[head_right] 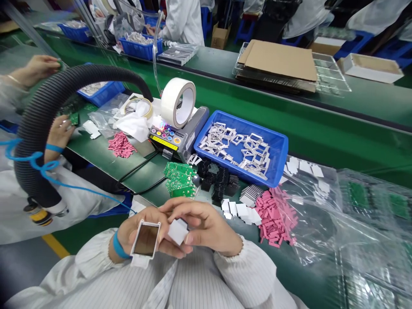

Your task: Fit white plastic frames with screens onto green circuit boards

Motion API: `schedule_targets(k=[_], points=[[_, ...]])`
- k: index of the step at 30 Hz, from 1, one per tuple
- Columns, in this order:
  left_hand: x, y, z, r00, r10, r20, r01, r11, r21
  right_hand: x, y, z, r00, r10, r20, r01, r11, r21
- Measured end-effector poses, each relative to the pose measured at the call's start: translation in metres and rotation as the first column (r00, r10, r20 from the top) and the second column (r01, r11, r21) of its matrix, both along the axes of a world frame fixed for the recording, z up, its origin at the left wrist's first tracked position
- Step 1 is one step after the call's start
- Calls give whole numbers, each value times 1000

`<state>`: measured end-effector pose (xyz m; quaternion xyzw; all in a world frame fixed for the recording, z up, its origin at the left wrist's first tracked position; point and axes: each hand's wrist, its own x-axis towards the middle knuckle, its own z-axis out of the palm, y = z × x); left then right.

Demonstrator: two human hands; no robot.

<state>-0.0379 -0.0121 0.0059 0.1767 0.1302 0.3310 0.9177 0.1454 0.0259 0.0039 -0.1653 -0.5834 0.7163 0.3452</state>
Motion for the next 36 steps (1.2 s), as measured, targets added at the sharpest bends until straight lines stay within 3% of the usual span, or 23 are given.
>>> schedule_targets(k=[2, 4, 6, 8, 10, 12, 18, 23, 27, 29, 31, 33, 34, 35, 36], points=[[-4, 2, 0, 998, -8, -65, 9, 1000, 17, 4, -2, 6, 992, -123, 21, 121, 989, 80], [-8, 5, -2, 992, -31, -120, 35, 999, 31, 10, -2, 20, 966, -237, 98, 198, 932, 305], [-8, 7, -5, 990, -80, -119, 84, 996, 31, 13, -3, 37, 930, -318, 182, 163, 805, 570], [-6, 7, -8, 991, -106, -78, 107, 994, 13, 12, -3, 52, 896, -372, 243, 65, 651, 757], [-2, 6, -10, 996, -88, -23, 87, 996, -22, 8, -3, 59, 882, -397, 253, 3, 543, 840], [3, 5, -11, 998, -66, 18, 67, 996, -67, 4, -3, 60, 892, -393, 222, 2, 495, 869], [8, 2, -15, 997, -79, 25, 81, 990, -115, 3, -1, 43, 918, -357, 174, 20, 479, 877], [9, -1, -17, 995, -80, 60, 89, 982, -165, 0, -2, 42, 916, -353, 193, -4, 472, 882], [7, -8, -20, 1000, 24, 8, -22, 986, -168, -3, -8, 42, 899, -380, 217, -27, 446, 894], [6, -11, -24, 998, 44, -34, -48, 989, -137, 7, -12, 38, 903, -373, 214, -22, 458, 889], [4, -12, -28, 998, 19, -64, -24, 996, -88, 29, -16, 31, 875, -412, 255, -10, 511, 859], [4, -12, -30, 995, 11, -99, -16, 999, -47, 64, -17, 18, 724, -588, 360, 66, 579, 813], [4, -11, -30, 992, 26, -124, -31, 999, -40, 84, -17, 10, 554, -707, 440, 135, 598, 790], [5, -10, -31, 987, 44, -152, -51, 998, -39, 104, -16, 1, 308, -794, 524, 201, 592, 780], [6, -9, -31, 983, 58, -175, -66, 997, -40, 123, -15, -9, 75, -802, 592, 214, 593, 776]])
